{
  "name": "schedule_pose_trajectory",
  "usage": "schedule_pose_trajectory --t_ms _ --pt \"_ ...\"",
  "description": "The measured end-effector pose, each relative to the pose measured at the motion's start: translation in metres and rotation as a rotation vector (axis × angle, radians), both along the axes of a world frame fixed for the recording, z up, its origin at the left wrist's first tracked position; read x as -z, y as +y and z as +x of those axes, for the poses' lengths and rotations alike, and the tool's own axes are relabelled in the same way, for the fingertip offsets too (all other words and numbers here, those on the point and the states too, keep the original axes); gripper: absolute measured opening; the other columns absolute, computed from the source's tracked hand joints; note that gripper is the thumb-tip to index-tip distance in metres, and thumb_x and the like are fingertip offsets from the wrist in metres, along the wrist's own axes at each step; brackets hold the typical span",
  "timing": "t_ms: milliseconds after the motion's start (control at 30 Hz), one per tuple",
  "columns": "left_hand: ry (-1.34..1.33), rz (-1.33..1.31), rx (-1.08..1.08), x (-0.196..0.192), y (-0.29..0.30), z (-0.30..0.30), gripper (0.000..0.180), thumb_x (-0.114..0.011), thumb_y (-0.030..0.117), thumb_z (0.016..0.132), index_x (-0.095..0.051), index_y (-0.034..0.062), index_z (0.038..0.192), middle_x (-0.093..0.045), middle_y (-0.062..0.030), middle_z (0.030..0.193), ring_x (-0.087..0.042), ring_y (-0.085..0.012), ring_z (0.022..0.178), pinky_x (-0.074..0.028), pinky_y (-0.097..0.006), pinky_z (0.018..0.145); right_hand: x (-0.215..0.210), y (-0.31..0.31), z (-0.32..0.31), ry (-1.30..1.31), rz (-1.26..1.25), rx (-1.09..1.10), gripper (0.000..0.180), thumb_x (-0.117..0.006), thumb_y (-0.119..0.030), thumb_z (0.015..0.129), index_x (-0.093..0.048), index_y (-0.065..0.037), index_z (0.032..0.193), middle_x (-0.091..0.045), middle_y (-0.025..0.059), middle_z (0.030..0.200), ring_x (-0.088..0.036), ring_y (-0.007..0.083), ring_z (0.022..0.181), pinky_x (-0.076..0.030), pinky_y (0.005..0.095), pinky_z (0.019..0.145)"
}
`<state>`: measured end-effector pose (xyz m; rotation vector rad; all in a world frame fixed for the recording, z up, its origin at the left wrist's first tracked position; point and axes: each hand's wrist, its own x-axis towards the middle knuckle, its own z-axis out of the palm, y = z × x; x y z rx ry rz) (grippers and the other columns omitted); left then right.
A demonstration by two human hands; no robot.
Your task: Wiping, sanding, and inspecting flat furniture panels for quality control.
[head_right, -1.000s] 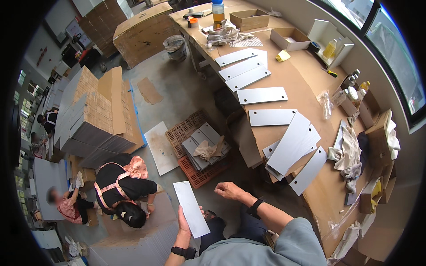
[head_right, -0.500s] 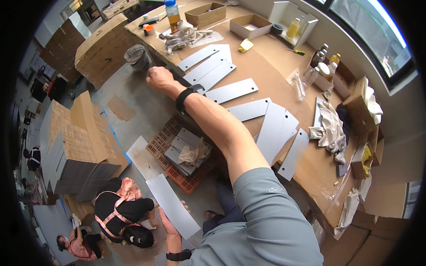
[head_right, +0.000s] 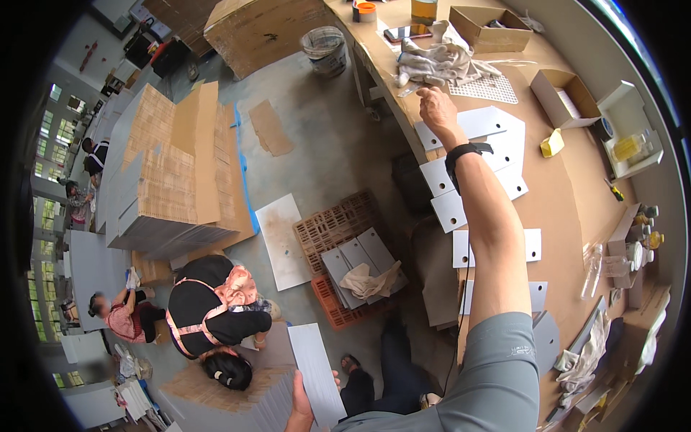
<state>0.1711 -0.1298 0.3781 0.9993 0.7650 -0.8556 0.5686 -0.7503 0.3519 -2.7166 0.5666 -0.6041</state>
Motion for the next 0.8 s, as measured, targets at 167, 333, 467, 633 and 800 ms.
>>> schedule_pose_trajectory --t_ms 167,333,467,633,800 --pt "0.064 -0.026 0.019 0.003 -0.024 0.010 0.078 -0.029 0.064 0.105 -0.049 -0.0001 0.144 -0.068 -0.0162 0.123 -0.069 -0.0236 0.101 -0.057 -0.039 0.093 0.045 -0.058 0.033 -0.074 -0.286 -0.236 0.040 -0.045 -0.002 0.095 -0.069 -0.009 0.126 -0.065 0.0127 0.131 -0.063 0.0365 0.116 -0.051 0.0442 0.101" --pt "0.059 -0.157 0.123 0.035 -0.043 0.011 0.071 -0.031 0.062 0.108 -0.048 0.0044 0.147 -0.065 -0.0104 0.122 -0.065 -0.0173 0.107 -0.055 -0.034 0.094 0.086 -0.162 0.043 0.093 -0.403 -0.235 0.041 -0.050 -0.006 0.096 -0.063 -0.011 0.135 -0.063 0.0092 0.138 -0.056 0.0315 0.129 -0.045 0.0414 0.108" --pt "0.048 -0.155 0.013 0.030 -0.045 0.011 0.069 -0.033 0.061 0.108 -0.049 0.0048 0.146 -0.065 -0.0099 0.121 -0.065 -0.0172 0.106 -0.055 -0.033 0.093 0.101 -0.111 0.083 -0.054 -0.380 -0.352 0.020 -0.050 -0.011 0.101 -0.060 -0.006 0.117 -0.068 0.0106 0.116 -0.064 0.0303 0.109 -0.050 0.0431 0.092" --pt "0.036 -0.182 0.017 0.044 -0.049 0.014 0.068 -0.035 0.065 0.106 -0.051 0.0083 0.141 -0.065 -0.0067 0.116 -0.065 -0.0148 0.100 -0.057 -0.032 0.088 0.101 -0.119 0.070 -0.047 -0.069 -0.294 0.025 -0.057 -0.018 0.099 -0.062 -0.008 0.121 -0.067 0.0147 0.120 -0.066 0.0322 0.107 -0.052 0.0436 0.091" --pt "-0.005 -0.180 0.041 0.045 -0.045 0.016 0.071 -0.035 0.065 0.106 -0.050 0.0064 0.142 -0.065 -0.0074 0.116 -0.065 -0.0145 0.101 -0.056 -0.032 0.090 0.103 -0.112 0.050 -0.024 0.245 -0.233 0.032 -0.064 -0.025 0.098 -0.064 -0.009 0.126 -0.067 0.0188 0.124 -0.068 0.0341 0.106 -0.054 0.0441 0.089"
